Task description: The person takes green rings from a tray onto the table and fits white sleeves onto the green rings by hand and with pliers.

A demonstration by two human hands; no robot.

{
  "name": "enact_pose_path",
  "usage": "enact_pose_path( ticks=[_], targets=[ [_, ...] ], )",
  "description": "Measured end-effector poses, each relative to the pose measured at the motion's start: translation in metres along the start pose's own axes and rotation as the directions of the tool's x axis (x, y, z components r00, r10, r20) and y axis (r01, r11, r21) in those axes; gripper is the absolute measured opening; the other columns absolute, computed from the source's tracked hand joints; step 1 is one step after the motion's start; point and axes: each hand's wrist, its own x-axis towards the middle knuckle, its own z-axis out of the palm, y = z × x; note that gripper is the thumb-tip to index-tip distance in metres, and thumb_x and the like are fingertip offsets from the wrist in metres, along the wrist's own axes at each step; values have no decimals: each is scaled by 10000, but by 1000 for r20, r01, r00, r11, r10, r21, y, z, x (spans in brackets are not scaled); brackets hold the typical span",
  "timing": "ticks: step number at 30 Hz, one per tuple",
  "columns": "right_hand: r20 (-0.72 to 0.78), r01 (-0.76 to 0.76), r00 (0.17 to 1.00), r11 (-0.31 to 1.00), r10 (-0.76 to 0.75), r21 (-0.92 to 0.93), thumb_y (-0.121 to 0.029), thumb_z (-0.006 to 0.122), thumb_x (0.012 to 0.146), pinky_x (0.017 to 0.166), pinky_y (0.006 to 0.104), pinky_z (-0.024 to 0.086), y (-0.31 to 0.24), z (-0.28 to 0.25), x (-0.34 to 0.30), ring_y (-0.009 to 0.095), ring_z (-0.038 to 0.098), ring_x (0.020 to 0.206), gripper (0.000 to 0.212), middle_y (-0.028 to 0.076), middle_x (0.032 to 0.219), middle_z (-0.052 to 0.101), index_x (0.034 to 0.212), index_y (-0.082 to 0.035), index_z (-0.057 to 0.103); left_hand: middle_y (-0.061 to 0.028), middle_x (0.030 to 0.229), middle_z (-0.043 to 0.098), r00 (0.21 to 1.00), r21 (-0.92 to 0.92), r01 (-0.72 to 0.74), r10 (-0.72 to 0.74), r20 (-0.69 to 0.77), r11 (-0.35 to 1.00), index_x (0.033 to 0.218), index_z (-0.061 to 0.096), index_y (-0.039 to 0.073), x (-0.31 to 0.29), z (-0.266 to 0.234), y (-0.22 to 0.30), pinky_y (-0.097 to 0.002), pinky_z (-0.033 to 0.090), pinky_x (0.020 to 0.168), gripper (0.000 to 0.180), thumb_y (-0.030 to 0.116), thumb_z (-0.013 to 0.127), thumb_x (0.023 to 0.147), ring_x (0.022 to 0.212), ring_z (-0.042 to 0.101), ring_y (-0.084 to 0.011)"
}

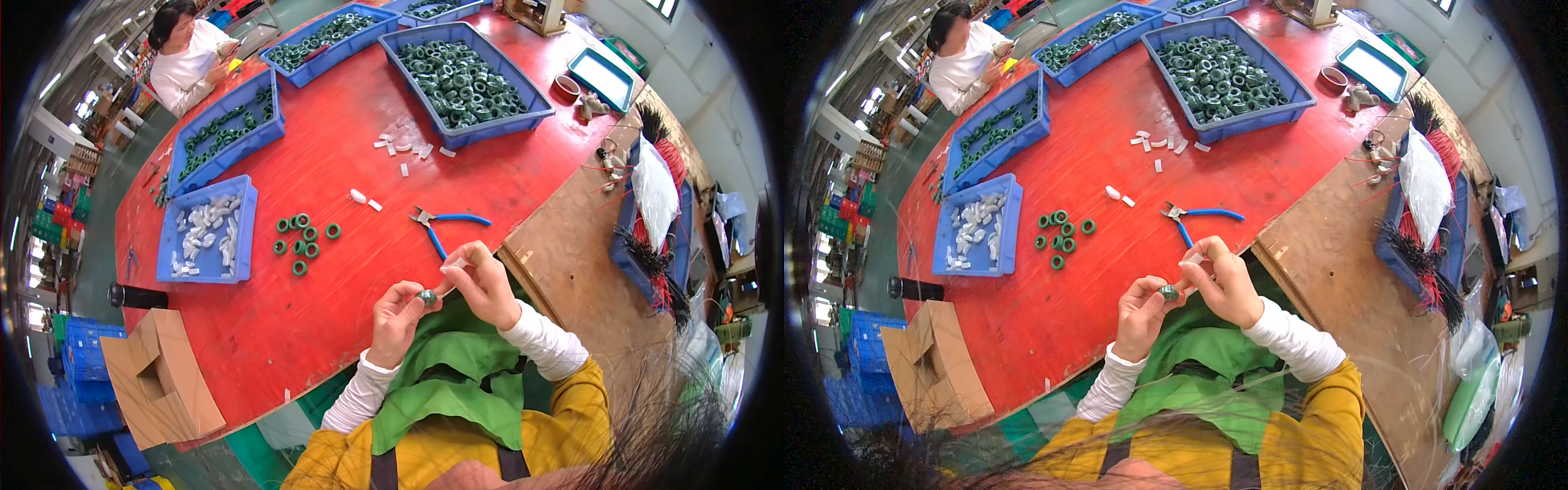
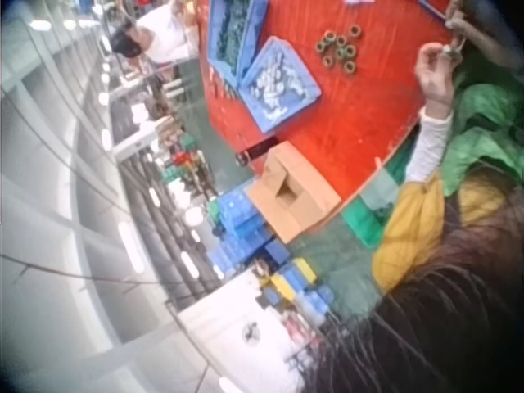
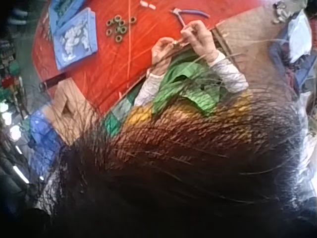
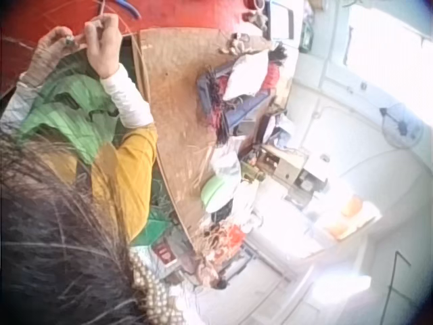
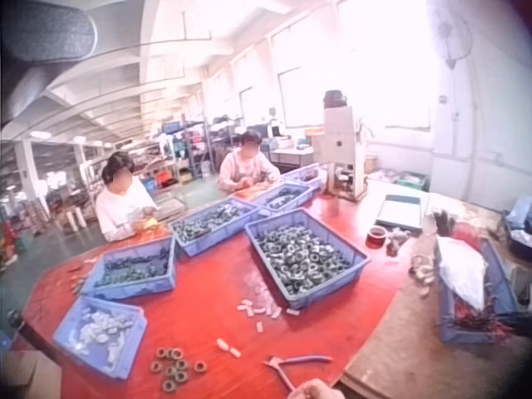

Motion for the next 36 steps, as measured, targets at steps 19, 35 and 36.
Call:
enact_pose_path(
  ticks=[19, 35, 36],
  targets=[
    [90, -45, 995, 999, 44, 8, -74, 548, 940, 617, 260, 545, -18, 6, 4, 139, 668, 711, 148, 68, 782, 608, 952, 28, 441, -93, 933, 660, 999, 75, 39, -38, -19, 996, 1043, 573, -12, 3, -3, 14, -356, 543, 813, 183, 89, 625, 900, 865, 654, -199],
    [195, -420, 906, 859, 376, 293, -127, 545, 945, 627, 272, 563, 17, 4, 18, 178, 666, 703, 162, 102, 947, 604, 989, -9, 444, -74, 928, 589, 956, 125, 185, -208, 207, 975, 994, 589, -22, 10, -22, 28, -348, 540, 778, 228, 170, 653, 890, 840, 644, -204],
    [176, -426, 904, 849, 389, 312, -143, 545, 945, 600, 248, 536, 20, 5, 17, 153, 667, 707, 166, 86, 924, 612, 998, -17, 450, -75, 934, 583, 952, 129, 180, -205, 226, 975, 990, 591, -26, 12, -23, 28, -346, 540, 777, 240, 178, 660, 885, 834, 642, -204]
  ],
)
